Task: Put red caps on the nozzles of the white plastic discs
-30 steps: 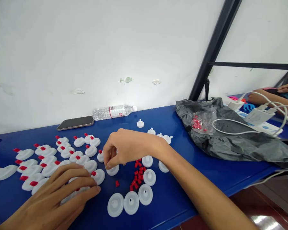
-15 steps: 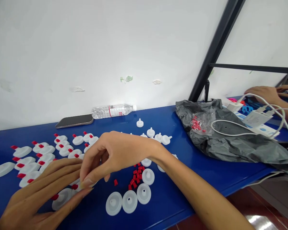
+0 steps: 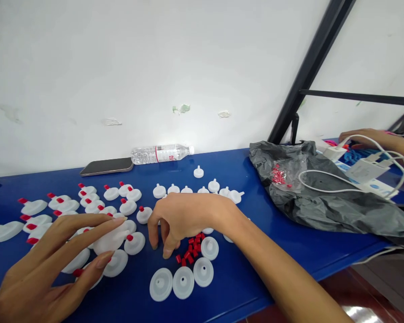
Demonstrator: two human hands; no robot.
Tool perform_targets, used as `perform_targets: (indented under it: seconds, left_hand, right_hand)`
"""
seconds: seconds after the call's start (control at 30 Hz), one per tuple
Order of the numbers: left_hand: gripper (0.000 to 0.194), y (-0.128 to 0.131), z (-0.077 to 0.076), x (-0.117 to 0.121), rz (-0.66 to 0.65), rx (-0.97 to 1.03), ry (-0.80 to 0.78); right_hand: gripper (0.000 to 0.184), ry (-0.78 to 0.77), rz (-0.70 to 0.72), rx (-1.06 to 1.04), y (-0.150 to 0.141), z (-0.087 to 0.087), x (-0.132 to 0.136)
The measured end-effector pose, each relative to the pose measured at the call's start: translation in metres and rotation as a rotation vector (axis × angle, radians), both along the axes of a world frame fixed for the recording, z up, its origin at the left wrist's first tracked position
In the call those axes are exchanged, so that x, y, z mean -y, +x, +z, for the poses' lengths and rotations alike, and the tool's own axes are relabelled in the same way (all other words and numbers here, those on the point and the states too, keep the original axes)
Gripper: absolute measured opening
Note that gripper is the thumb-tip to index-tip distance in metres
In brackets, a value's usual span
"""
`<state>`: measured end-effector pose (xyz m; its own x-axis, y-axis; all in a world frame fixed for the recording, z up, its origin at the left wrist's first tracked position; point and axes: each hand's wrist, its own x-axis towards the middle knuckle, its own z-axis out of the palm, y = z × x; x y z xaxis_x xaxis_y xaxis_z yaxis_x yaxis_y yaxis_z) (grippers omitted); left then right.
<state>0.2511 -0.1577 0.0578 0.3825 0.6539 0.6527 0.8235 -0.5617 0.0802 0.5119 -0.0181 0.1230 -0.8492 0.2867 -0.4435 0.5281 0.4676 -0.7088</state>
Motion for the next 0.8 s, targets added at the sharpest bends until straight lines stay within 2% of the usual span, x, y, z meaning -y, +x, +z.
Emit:
perform_targets:
  seconds: [0.1,0.23,0.33,0.6,0.8]
  left_hand:
    - [0.039,-0.003,-0.003,-0.001,-0.015,0.016,-0.003]
    - [0.042,-0.003,-0.002,-0.003,-0.032,0.066,-0.016]
    - [0.039,-0.001,-0.002,-0.002,-0.051,0.065,-0.012]
    - [0.038,-0.004,-0.006,-0.004,-0.059,0.052,-0.011]
    - [0.038,-0.004,-0.006,-0.003,-0.062,0.046,-0.013]
  right_hand:
    - [0.024,-0.014,-0.018,0.012,0.001,0.003,0.000]
    - [0.031,-0.045,-0.044,0.016,0.011,0.010,-0.003]
    - [0.030,-0.055,-0.039,0.017,0.017,0.012,-0.004]
    - [0.017,-0.010,-0.065,0.089,0.009,0.008,0.004]
    - [0.011,-0.006,-0.033,0.024,0.009,0.006,0.003]
